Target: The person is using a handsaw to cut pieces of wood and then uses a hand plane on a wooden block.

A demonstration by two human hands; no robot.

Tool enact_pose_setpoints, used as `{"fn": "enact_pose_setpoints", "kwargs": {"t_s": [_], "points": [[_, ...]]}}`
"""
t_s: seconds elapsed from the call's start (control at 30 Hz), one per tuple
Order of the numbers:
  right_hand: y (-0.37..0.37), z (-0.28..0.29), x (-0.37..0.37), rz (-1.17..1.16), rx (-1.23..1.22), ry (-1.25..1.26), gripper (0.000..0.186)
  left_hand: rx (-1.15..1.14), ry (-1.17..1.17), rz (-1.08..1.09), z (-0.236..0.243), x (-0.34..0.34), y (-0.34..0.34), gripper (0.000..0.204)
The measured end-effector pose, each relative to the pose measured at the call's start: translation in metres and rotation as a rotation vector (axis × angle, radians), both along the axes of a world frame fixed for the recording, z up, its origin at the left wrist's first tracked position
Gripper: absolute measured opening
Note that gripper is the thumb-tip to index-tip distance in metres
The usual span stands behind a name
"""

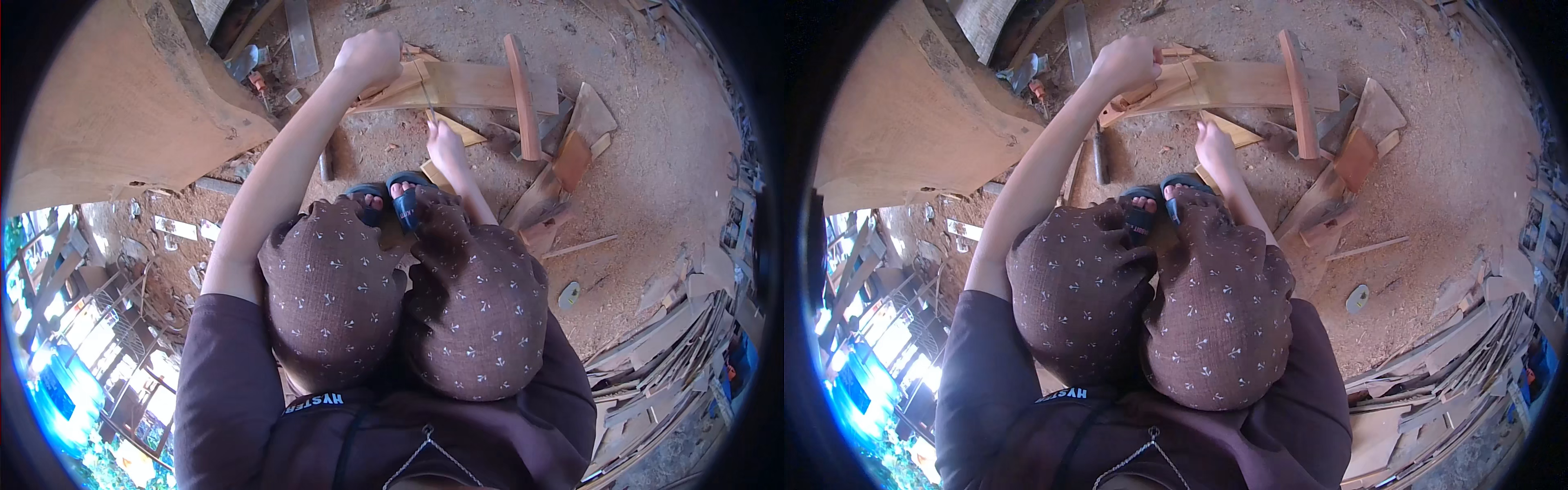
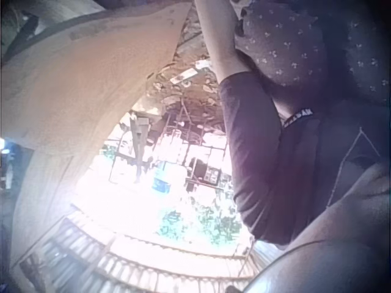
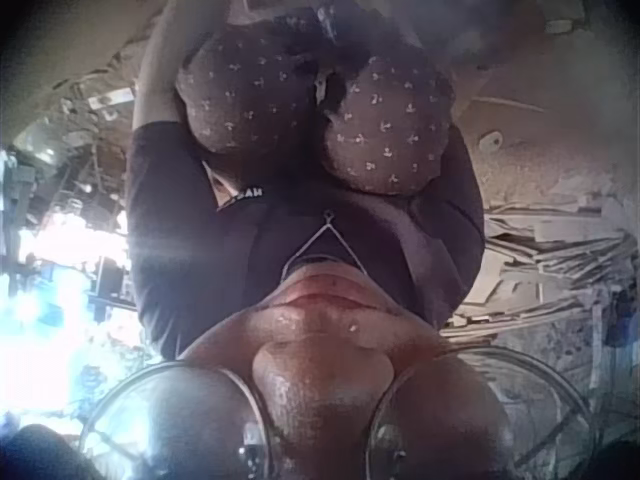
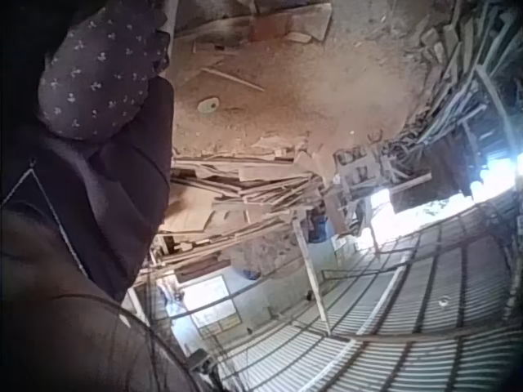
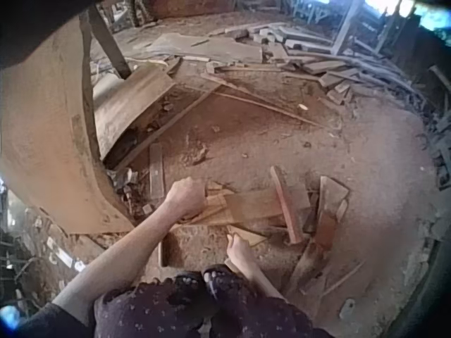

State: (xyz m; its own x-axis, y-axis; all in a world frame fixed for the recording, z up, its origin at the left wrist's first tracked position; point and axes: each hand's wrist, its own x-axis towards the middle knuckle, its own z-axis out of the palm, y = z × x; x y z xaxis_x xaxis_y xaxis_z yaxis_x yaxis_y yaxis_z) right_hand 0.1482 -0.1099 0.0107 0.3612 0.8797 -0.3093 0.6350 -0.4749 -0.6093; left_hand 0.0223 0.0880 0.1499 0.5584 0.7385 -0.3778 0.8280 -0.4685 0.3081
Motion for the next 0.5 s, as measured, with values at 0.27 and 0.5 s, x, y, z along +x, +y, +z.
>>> {"fn": "enact_pose_setpoints", "kwargs": {"t_s": [0.27, 0.5], "points": [[-0.023, -0.007, 0.002, -0.013, -0.006, -0.006, 0.034, -0.012, -0.001, -0.029, 0.005, 0.001, -0.004, 0.024], [-0.011, -0.001, -0.005, -0.011, -0.01, -0.012, 0.034, 0.045, 0.007, 0.023, -0.007, -0.004, 0.004, 0.023]]}}
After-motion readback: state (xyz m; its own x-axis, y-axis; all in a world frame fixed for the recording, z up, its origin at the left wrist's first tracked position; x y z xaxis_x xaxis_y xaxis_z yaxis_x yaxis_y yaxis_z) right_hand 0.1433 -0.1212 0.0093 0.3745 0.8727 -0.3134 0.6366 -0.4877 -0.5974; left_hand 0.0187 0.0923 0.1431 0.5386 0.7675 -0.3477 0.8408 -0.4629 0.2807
